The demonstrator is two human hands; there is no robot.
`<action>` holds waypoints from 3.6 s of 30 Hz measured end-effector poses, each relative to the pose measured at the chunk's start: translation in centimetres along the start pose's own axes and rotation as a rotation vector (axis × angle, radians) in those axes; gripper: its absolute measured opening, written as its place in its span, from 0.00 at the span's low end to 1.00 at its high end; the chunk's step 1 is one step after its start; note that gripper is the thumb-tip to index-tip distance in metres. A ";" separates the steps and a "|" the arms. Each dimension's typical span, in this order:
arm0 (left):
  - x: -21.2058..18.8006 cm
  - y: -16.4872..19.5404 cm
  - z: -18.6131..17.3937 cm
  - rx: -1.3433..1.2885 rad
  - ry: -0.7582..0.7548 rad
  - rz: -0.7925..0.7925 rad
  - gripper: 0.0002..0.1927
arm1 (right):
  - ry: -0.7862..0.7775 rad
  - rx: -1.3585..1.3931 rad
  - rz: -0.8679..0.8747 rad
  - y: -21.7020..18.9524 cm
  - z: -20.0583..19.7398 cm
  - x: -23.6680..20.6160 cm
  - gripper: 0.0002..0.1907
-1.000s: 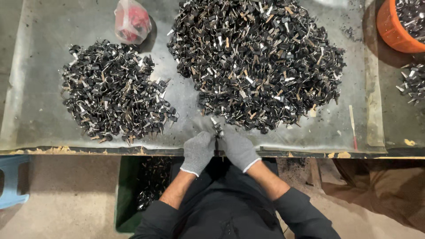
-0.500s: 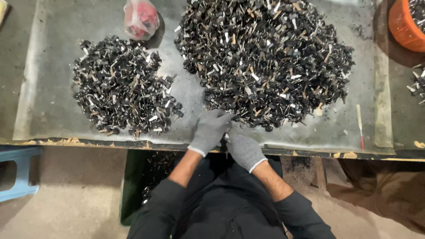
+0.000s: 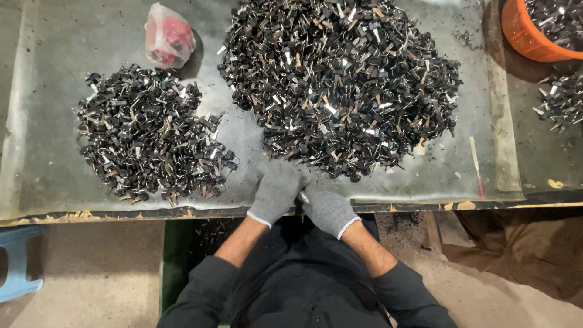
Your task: The person, wearing gray work gloves, sits at a workbench and sorts small black metal components from a large mixed pile on the table. They pick pieces one at a time, briefly handle them, and place them into a separate smaller pile on the left side of the table.
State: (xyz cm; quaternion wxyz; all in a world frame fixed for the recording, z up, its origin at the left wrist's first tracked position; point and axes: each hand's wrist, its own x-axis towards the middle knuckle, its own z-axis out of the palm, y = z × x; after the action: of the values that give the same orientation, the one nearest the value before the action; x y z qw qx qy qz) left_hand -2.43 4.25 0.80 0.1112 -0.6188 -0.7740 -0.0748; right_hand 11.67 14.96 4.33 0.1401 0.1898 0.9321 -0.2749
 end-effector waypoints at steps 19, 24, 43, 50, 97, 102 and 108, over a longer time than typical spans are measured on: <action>-3.5 -0.2 -2.3 -0.640 -0.020 -0.456 0.14 | -0.055 0.067 -0.015 -0.3 0.6 -0.7 0.14; -2.7 -0.2 -1.6 -0.558 -0.075 -0.401 0.11 | 0.040 -0.006 0.223 -1.1 0.0 0.8 0.14; -3.6 0.1 -0.2 -0.580 -0.020 -0.517 0.07 | 0.063 0.046 0.074 -0.4 1.7 1.9 0.33; -3.5 -0.6 0.9 -0.544 -0.108 -0.435 0.08 | 0.001 0.153 -0.014 0.3 0.4 2.6 0.32; -3.7 0.5 -0.4 -0.500 0.036 -0.337 0.05 | 0.069 -0.038 0.159 -1.3 1.7 2.7 0.26; -3.8 0.2 0.0 -0.539 0.148 -0.310 0.06 | 0.071 0.189 0.039 -0.8 1.2 3.0 0.23; -3.9 0.3 0.1 -0.476 0.031 -0.299 0.08 | -0.020 -0.013 0.148 -1.0 0.2 3.3 0.16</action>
State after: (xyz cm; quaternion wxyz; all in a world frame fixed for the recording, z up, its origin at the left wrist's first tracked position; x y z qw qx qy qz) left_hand -1.31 0.71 -0.29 -0.0379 -0.5054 -0.8155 -0.2794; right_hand 8.34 14.97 3.47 0.1705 0.2546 0.9158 -0.2598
